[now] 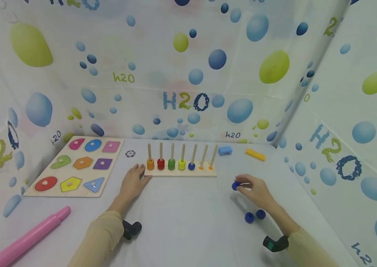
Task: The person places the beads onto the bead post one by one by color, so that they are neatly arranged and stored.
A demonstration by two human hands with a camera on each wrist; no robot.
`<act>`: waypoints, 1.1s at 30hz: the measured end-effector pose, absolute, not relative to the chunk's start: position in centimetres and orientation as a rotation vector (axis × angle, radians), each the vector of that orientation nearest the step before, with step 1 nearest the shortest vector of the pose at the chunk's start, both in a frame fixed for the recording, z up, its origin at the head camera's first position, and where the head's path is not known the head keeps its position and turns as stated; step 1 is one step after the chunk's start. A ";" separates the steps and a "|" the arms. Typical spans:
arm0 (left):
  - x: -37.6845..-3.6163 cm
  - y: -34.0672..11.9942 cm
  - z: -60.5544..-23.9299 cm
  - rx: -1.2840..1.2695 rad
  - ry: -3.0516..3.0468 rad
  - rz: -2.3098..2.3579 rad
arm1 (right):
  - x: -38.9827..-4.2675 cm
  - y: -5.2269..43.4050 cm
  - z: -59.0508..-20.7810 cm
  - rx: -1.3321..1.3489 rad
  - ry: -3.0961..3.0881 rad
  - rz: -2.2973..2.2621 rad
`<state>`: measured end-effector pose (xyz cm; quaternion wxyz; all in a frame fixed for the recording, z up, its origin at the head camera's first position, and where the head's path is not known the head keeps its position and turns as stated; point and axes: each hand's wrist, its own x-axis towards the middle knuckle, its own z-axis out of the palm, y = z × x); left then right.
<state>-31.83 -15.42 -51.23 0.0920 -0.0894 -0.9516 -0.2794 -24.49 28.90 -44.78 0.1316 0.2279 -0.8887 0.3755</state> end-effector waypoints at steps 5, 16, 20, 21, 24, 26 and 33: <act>-31.9 -15.5 -51.3 -0.260 -2.828 -0.836 | -27.6 24.8 -42.5 0.709 -2.464 1.164; -31.9 -15.6 -51.6 -0.269 -2.811 -0.857 | -33.6 18.4 -38.4 0.667 -2.437 1.119; -32.0 -15.5 -51.6 -0.270 -2.799 -0.856 | -35.0 17.1 -38.1 0.646 -2.445 1.157; -32.0 -15.5 -51.6 -0.272 -2.798 -0.855 | -35.2 16.9 -38.2 0.640 -2.449 1.158; -32.0 -15.5 -51.6 -0.266 -2.806 -0.852 | -35.6 16.3 -38.3 0.633 -2.477 1.136; -31.9 -15.4 -51.5 -0.267 -2.809 -0.850 | -35.8 15.9 -38.2 0.645 -2.495 1.102; -31.7 -15.5 -51.2 -0.261 -2.813 -0.840 | -36.3 14.9 -38.1 0.710 -2.544 1.037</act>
